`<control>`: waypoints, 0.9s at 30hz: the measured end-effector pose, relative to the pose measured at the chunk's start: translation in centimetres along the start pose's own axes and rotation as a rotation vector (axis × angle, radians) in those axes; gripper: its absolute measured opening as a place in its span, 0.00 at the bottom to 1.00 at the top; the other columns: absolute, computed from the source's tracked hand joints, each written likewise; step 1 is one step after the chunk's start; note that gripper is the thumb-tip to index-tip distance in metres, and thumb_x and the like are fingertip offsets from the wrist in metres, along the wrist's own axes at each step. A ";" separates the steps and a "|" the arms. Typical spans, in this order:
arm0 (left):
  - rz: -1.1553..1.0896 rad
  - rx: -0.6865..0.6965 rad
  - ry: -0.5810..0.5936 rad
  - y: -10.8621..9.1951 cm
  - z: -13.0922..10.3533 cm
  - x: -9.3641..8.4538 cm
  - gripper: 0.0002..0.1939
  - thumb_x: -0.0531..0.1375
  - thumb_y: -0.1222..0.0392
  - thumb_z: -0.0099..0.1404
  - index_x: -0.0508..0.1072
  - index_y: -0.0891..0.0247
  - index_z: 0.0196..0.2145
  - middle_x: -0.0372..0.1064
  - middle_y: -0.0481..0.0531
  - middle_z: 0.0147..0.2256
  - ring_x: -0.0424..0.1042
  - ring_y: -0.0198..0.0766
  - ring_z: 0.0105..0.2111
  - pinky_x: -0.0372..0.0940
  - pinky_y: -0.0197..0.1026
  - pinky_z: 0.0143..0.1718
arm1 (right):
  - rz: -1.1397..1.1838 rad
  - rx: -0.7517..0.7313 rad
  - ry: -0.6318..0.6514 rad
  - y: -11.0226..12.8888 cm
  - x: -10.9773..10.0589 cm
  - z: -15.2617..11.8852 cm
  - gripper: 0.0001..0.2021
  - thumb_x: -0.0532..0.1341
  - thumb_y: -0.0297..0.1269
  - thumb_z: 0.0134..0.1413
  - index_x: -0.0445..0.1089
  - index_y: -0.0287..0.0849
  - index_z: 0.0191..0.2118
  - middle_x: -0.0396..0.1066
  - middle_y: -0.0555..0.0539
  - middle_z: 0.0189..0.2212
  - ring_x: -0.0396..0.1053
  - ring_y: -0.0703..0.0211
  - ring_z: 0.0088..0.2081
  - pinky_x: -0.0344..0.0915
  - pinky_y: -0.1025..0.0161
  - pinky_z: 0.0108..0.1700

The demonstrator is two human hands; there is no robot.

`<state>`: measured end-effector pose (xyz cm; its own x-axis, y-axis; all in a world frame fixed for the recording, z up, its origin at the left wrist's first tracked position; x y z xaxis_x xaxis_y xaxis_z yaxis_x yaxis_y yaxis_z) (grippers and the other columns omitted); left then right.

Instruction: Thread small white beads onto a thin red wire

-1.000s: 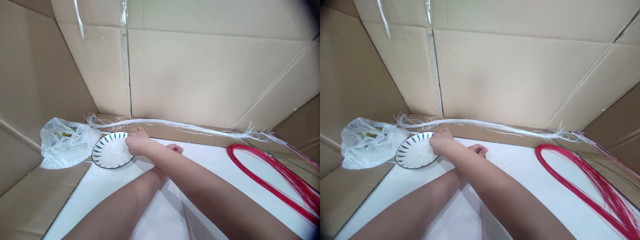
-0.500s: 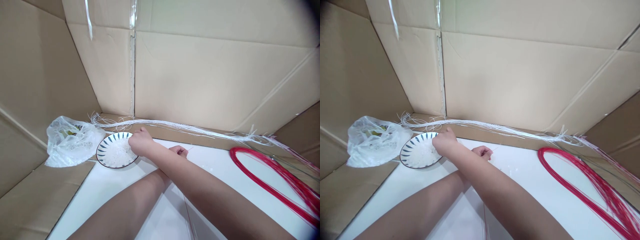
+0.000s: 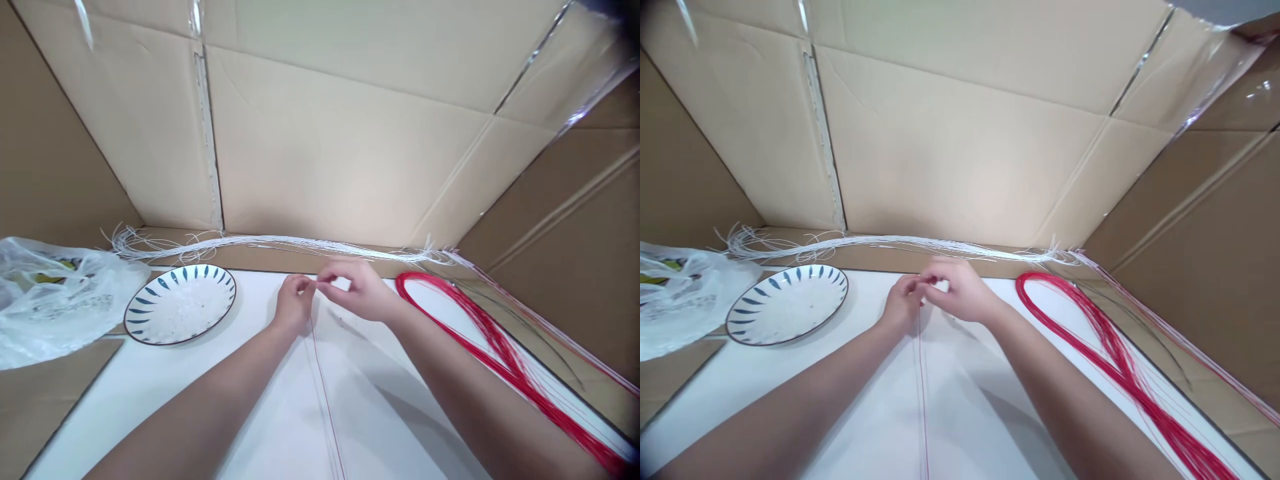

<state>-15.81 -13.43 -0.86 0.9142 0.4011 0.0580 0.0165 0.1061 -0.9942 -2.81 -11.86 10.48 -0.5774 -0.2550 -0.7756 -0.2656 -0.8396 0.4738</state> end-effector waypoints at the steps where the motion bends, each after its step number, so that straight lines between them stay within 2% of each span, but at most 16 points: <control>1: 0.025 -0.010 -0.005 -0.1 0.1 0.0 0.17 0.62 0.55 0.73 0.73 0.62 0.56 0.71 0.59 0.56 0.75 0.47 0.50 0.74 0.55 0.50 | -0.016 0.063 0.013 -1.6 -0.5 -2.2 0.06 0.61 0.30 0.59 0.74 0.43 0.33 0.75 0.48 0.32 0.72 0.58 0.35 0.67 0.62 0.39; 4: 0.076 -0.054 -0.002 -0.3 -0.1 -0.1 0.17 0.63 0.55 0.72 0.73 0.62 0.55 0.71 0.59 0.56 0.75 0.47 0.50 0.74 0.54 0.50 | -0.052 0.163 0.044 -4.8 -0.3 -7.0 0.07 0.62 0.25 0.56 0.75 0.43 0.32 0.77 0.47 0.33 0.74 0.56 0.35 0.70 0.59 0.40; 7: 0.102 -0.081 0.000 -0.7 -0.4 -0.2 0.17 0.63 0.55 0.72 0.73 0.63 0.55 0.72 0.59 0.55 0.75 0.47 0.49 0.74 0.54 0.49 | -0.076 0.193 0.048 -6.1 0.8 -8.9 0.09 0.62 0.24 0.56 0.77 0.44 0.34 0.78 0.45 0.37 0.74 0.53 0.42 0.71 0.56 0.47; 10: 0.121 -0.093 0.002 -0.9 -0.6 -0.3 0.16 0.63 0.56 0.72 0.73 0.64 0.54 0.72 0.58 0.54 0.76 0.46 0.48 0.75 0.53 0.48 | -0.091 0.180 0.054 -6.6 1.4 -9.1 0.08 0.62 0.25 0.57 0.78 0.44 0.36 0.77 0.44 0.40 0.73 0.50 0.45 0.69 0.52 0.51; 15: 0.156 -0.101 0.004 -0.9 -0.5 -0.5 0.14 0.63 0.56 0.72 0.74 0.64 0.52 0.74 0.57 0.52 0.76 0.44 0.46 0.75 0.51 0.46 | -0.088 0.164 0.097 -7.3 1.2 -9.1 0.10 0.64 0.25 0.56 0.81 0.45 0.37 0.78 0.45 0.40 0.72 0.49 0.46 0.67 0.51 0.52; 21: 0.179 -0.100 0.000 -0.8 -0.5 -0.5 0.14 0.63 0.55 0.72 0.75 0.65 0.51 0.74 0.57 0.51 0.76 0.44 0.45 0.75 0.51 0.46 | -0.029 0.181 0.085 -7.8 1.0 -8.9 0.09 0.64 0.26 0.57 0.81 0.44 0.40 0.78 0.45 0.41 0.72 0.52 0.47 0.67 0.54 0.54; 27: 0.182 -0.098 0.006 -0.9 -0.6 -0.3 0.13 0.63 0.56 0.72 0.75 0.65 0.50 0.75 0.56 0.50 0.76 0.44 0.45 0.75 0.50 0.46 | -0.004 0.259 0.047 -7.7 2.0 -8.0 0.06 0.65 0.27 0.58 0.80 0.43 0.38 0.79 0.46 0.41 0.74 0.52 0.46 0.67 0.54 0.54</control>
<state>-15.89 -14.22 -0.04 0.9082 0.4000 -0.1234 -0.1097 -0.0571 -0.9923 4.27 -9.73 1.88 -0.5411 -0.2786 -0.7934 -0.4602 -0.6916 0.5567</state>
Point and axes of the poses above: each hand's wrist, its own z-axis towards the middle knuckle, its own x-axis out of the palm, y = z × x, the point moved 3 cm from there along z, towards the middle knuckle
